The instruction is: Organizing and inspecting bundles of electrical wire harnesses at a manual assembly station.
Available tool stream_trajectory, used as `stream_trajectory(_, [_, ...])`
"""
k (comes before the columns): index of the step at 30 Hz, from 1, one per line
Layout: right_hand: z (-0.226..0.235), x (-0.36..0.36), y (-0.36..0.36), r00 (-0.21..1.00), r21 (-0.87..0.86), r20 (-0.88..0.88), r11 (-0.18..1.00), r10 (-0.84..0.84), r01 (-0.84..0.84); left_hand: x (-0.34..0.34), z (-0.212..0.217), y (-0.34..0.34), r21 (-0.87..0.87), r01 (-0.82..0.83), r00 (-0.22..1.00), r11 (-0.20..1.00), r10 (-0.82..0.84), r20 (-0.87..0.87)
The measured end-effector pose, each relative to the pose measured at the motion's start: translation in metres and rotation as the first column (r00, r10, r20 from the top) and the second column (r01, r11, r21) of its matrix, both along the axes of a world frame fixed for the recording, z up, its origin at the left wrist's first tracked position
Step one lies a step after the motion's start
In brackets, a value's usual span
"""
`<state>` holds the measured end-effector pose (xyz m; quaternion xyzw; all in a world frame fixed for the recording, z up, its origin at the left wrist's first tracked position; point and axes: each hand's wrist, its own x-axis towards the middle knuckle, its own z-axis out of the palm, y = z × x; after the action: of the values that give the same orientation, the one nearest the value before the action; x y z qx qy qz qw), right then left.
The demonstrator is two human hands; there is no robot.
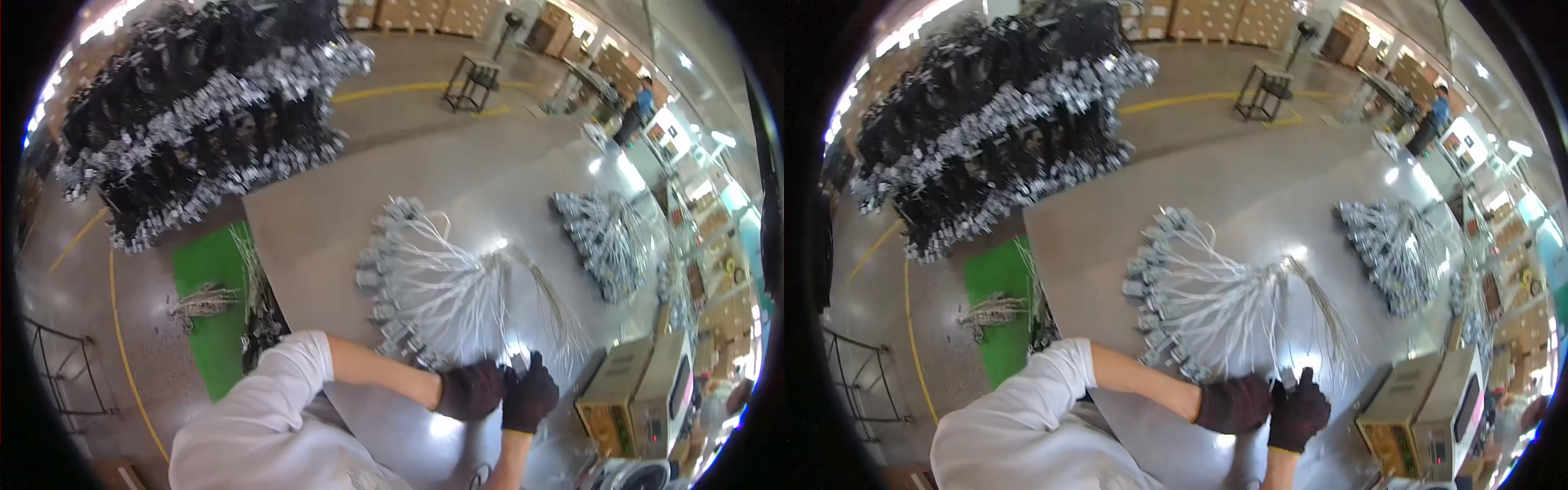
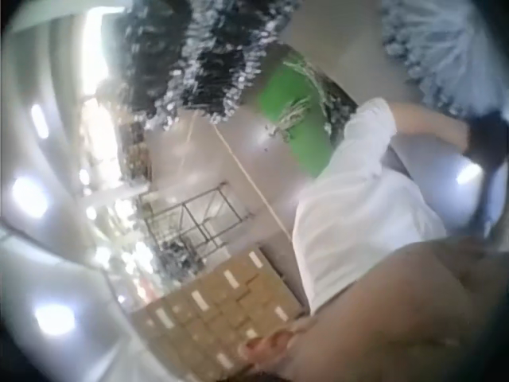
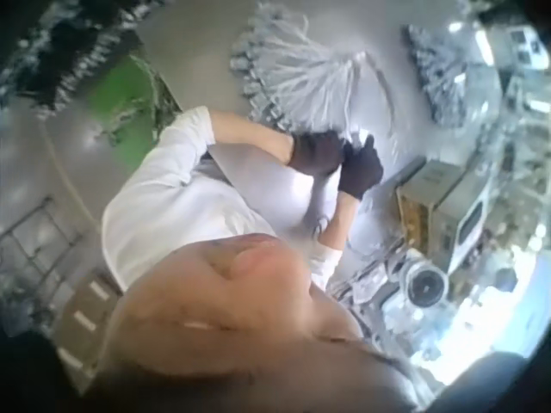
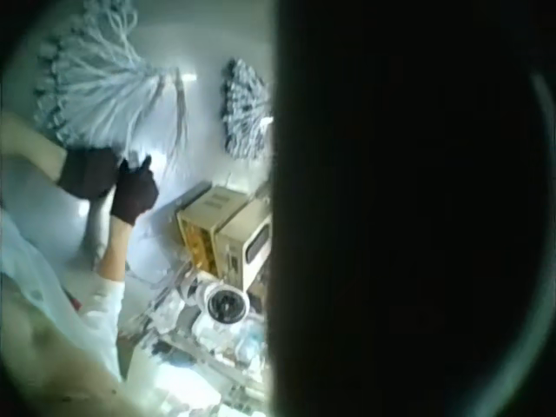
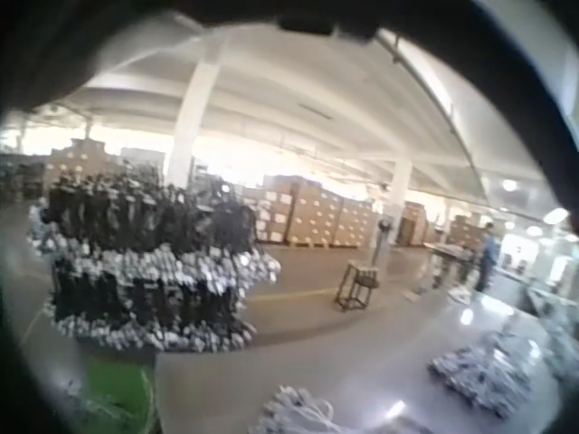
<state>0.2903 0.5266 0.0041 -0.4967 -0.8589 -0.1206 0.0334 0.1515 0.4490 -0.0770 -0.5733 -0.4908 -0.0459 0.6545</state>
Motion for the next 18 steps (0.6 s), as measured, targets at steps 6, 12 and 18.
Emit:
stream_trajectory(6, [-0.015,0.005,0.029,0.928,-0.174,-0.201,0.921,0.313,-0.349,0.037,-0.080,0.017,-0.172,0.309,0.918,0.935,-0.246,0.312])
stream_trajectory(12, [-0.003,-0.001,0.020,0.846,0.022,-0.219,0.870,0.486,-0.493,0.019,-0.022,-0.003,-0.233,0.380,0.850,0.895,-0.239,0.469])
stream_trajectory(18, [0.037,-0.014,-0.008,0.894,-0.122,-0.300,0.916,0.333,-0.382,0.003,-0.003,-0.004,-0.171,0.878,0.258,0.447,-0.140,0.956])
